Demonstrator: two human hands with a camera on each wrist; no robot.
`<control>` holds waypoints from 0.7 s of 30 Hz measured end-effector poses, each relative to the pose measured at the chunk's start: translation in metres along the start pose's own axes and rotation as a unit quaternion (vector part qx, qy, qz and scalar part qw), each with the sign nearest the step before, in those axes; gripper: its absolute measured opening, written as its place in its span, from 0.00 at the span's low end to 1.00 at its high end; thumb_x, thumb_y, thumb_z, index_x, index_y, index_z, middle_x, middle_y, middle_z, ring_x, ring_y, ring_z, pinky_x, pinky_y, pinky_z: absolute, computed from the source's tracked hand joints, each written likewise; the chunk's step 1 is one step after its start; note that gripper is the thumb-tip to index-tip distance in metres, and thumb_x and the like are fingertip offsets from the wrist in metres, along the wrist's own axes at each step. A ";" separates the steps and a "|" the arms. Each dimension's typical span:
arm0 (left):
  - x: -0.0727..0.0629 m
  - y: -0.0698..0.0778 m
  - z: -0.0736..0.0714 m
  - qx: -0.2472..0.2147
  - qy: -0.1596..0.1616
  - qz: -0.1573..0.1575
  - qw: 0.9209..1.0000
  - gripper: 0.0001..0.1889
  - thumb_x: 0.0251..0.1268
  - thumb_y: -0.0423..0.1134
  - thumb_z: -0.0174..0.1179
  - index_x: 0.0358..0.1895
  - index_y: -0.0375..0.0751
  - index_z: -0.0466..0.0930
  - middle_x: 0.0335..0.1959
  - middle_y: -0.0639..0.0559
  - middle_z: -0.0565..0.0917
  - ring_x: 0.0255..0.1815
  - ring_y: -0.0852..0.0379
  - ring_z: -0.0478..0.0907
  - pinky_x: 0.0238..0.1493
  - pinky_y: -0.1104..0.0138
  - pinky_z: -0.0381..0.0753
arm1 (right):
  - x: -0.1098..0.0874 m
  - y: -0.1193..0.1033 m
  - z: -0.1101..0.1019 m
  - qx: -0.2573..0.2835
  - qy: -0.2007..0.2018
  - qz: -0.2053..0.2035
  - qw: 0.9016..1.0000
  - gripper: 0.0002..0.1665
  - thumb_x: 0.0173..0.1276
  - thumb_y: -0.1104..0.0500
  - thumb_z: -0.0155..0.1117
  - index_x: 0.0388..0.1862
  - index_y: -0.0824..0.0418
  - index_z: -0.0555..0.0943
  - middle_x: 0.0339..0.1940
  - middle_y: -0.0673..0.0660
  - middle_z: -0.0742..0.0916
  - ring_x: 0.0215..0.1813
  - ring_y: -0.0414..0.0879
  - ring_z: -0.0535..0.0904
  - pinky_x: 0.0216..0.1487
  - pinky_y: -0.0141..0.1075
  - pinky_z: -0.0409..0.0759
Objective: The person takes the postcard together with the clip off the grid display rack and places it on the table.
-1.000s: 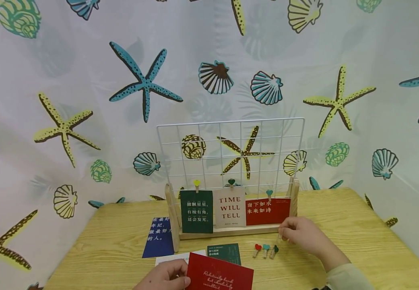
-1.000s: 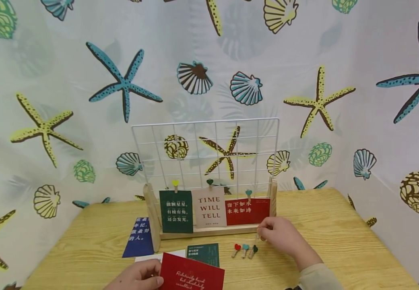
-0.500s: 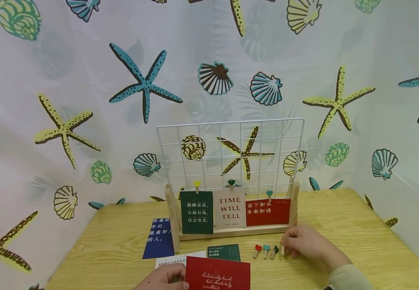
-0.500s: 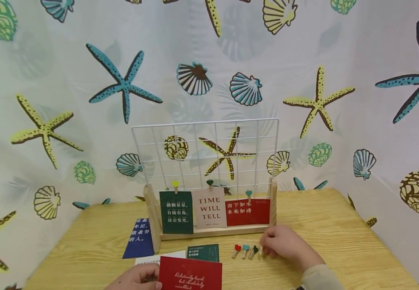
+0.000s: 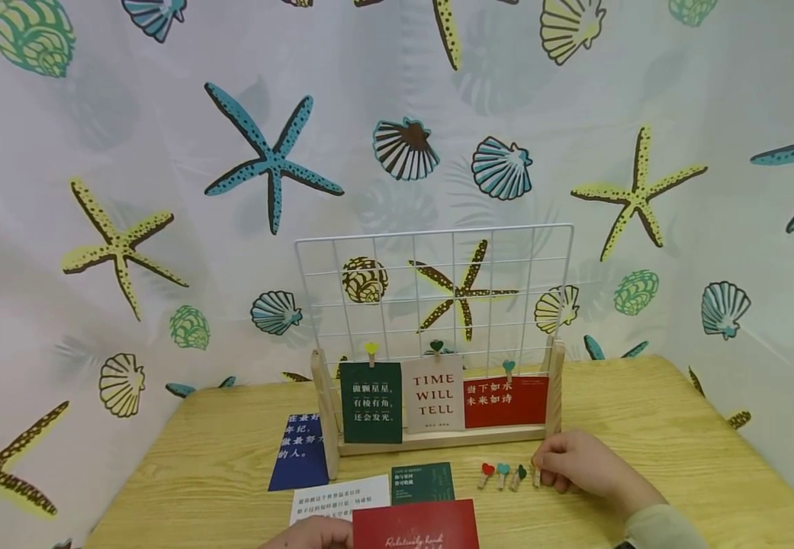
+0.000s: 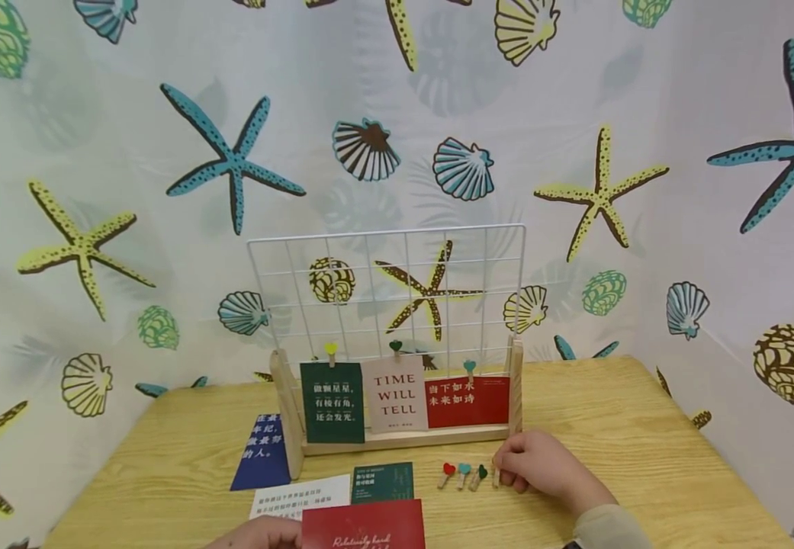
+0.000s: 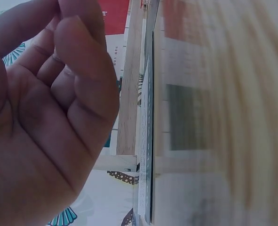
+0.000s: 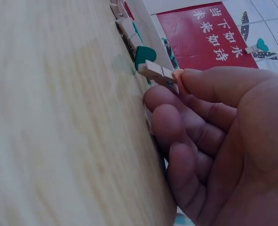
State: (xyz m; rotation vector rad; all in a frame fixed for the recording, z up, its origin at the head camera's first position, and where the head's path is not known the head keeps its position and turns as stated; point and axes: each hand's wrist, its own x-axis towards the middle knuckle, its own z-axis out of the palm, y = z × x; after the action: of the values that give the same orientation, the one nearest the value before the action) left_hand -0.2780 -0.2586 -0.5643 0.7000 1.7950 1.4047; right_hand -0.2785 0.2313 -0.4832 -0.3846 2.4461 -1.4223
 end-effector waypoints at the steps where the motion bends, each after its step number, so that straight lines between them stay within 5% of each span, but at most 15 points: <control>1: -0.002 0.006 0.002 0.015 0.000 -0.002 1.000 0.07 0.72 0.41 0.61 0.42 0.42 0.85 0.51 0.48 0.88 0.50 0.56 0.83 0.48 0.68 0.80 | 0.000 0.000 0.000 -0.002 0.001 -0.001 1.000 0.14 0.77 0.56 0.59 0.40 0.63 0.86 0.27 0.54 0.84 0.28 0.46 0.80 0.29 0.38 0.80; 7: -0.020 0.077 0.039 0.013 0.001 0.025 1.000 0.17 0.71 0.42 0.58 0.42 0.27 0.83 0.44 0.50 0.88 0.40 0.62 0.81 0.41 0.71 0.77 | 0.000 0.000 0.001 -0.005 0.003 -0.003 1.000 0.13 0.77 0.56 0.60 0.40 0.63 0.86 0.26 0.54 0.85 0.28 0.46 0.80 0.29 0.38 0.80; 9: -0.023 0.091 0.047 0.003 -0.002 0.034 0.999 0.16 0.72 0.40 0.57 0.42 0.24 0.82 0.43 0.51 0.88 0.38 0.62 0.80 0.39 0.72 0.76 | 0.000 -0.001 0.001 -0.004 0.005 -0.001 1.000 0.13 0.76 0.56 0.60 0.41 0.63 0.86 0.26 0.54 0.85 0.27 0.45 0.79 0.28 0.37 0.79; 16: -0.022 0.091 0.049 -0.017 -0.028 0.004 0.999 0.20 0.75 0.44 0.53 0.51 0.29 0.84 0.48 0.48 0.87 0.42 0.59 0.80 0.45 0.70 0.78 | -0.001 -0.001 0.002 0.002 0.008 0.007 1.000 0.13 0.76 0.55 0.61 0.40 0.62 0.86 0.25 0.54 0.84 0.25 0.44 0.77 0.24 0.35 0.76; 19: -0.019 0.089 0.053 0.052 -0.012 -0.009 0.999 0.19 0.73 0.45 0.56 0.50 0.32 0.85 0.43 0.50 0.88 0.39 0.61 0.81 0.43 0.69 0.79 | 0.000 -0.001 0.003 0.002 0.010 0.010 1.000 0.13 0.76 0.55 0.61 0.40 0.62 0.86 0.25 0.54 0.84 0.24 0.44 0.77 0.24 0.35 0.75; 21: -0.019 0.089 0.059 0.121 0.026 -0.024 0.992 0.16 0.70 0.47 0.60 0.46 0.37 0.87 0.38 0.55 0.88 0.35 0.63 0.80 0.40 0.69 0.79 | 0.000 -0.001 0.003 0.001 0.012 0.012 1.000 0.13 0.76 0.54 0.61 0.41 0.62 0.86 0.25 0.54 0.84 0.25 0.44 0.77 0.24 0.35 0.76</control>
State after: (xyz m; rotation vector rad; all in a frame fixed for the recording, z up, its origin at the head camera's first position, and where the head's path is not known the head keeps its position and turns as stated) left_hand -0.2214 -0.2179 -0.4810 0.7445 2.0318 1.1960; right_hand -0.2771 0.2285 -0.4832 -0.3379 2.4593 -1.4286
